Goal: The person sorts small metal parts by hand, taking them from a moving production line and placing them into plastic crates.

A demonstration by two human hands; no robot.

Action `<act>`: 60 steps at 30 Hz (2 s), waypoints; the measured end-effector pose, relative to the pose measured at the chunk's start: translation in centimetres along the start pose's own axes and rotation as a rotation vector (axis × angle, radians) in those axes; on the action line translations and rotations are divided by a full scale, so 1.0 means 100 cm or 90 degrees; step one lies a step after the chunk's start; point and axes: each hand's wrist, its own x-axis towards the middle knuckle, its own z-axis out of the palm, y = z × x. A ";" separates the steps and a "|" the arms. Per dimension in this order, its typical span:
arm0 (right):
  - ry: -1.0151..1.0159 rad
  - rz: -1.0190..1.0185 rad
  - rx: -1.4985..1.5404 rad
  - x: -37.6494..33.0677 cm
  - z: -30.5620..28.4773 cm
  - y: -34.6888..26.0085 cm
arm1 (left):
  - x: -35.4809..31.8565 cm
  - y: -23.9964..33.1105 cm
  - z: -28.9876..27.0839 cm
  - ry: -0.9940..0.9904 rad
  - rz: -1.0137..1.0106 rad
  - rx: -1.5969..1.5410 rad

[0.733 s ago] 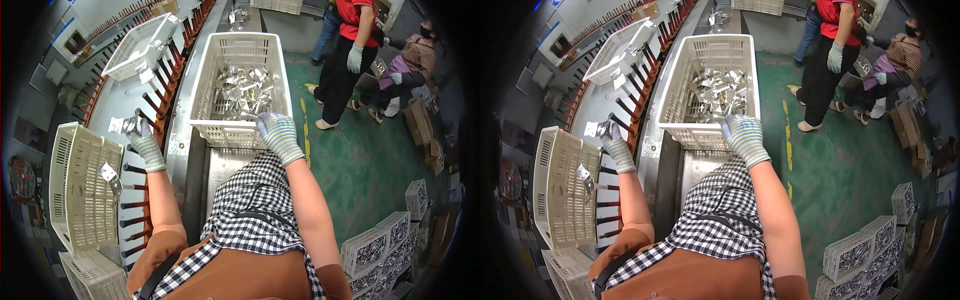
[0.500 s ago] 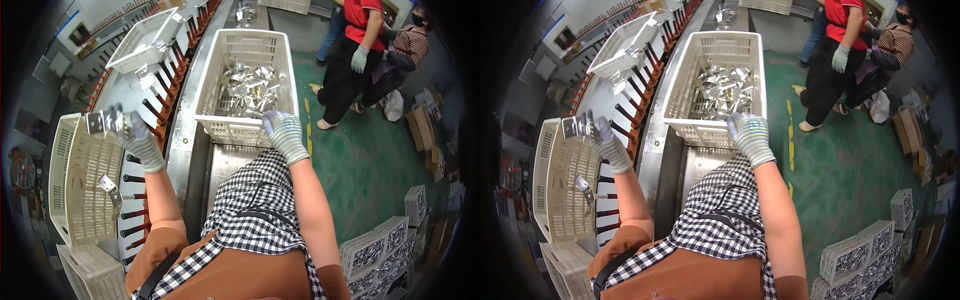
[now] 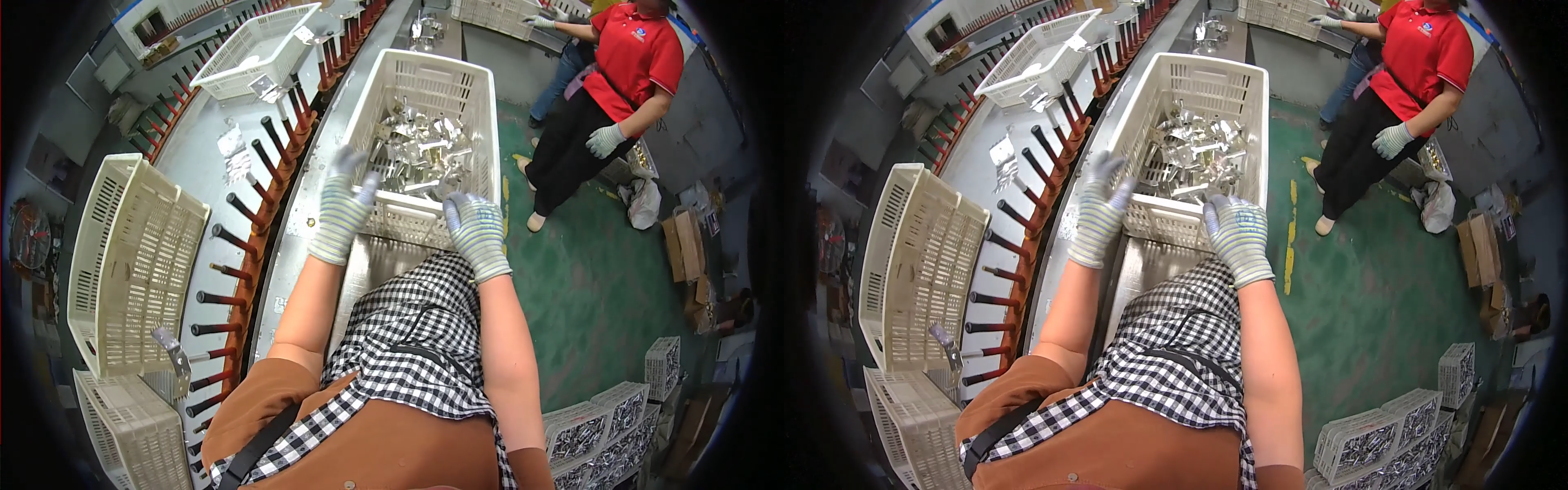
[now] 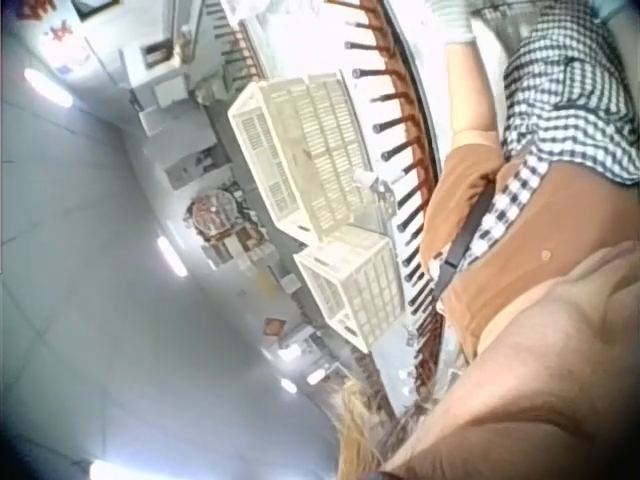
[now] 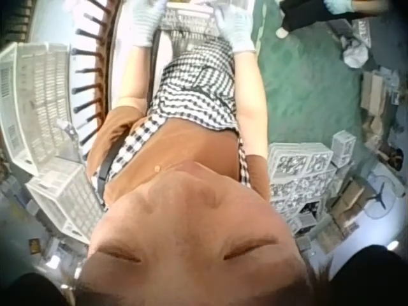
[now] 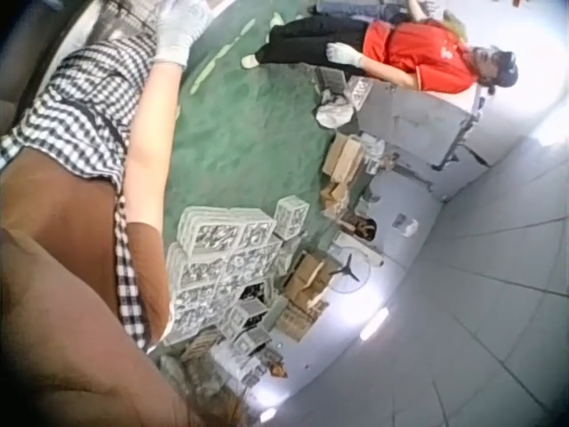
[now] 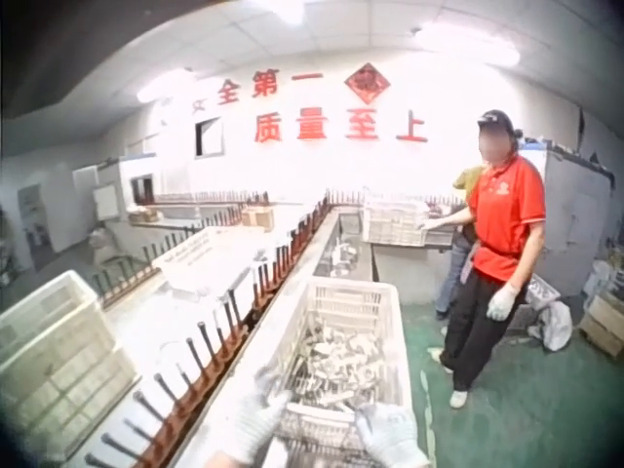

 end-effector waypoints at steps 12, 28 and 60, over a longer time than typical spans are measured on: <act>0.029 -0.010 -0.016 -0.003 0.010 0.005 | 0.027 -0.062 -0.080 0.373 -0.108 0.289; 0.000 -0.004 -0.006 -0.003 0.001 0.002 | 0.023 0.034 -0.098 0.535 0.122 0.311; -0.015 -0.113 -0.001 0.001 -0.012 0.006 | -0.144 0.054 -0.127 0.301 0.047 -0.027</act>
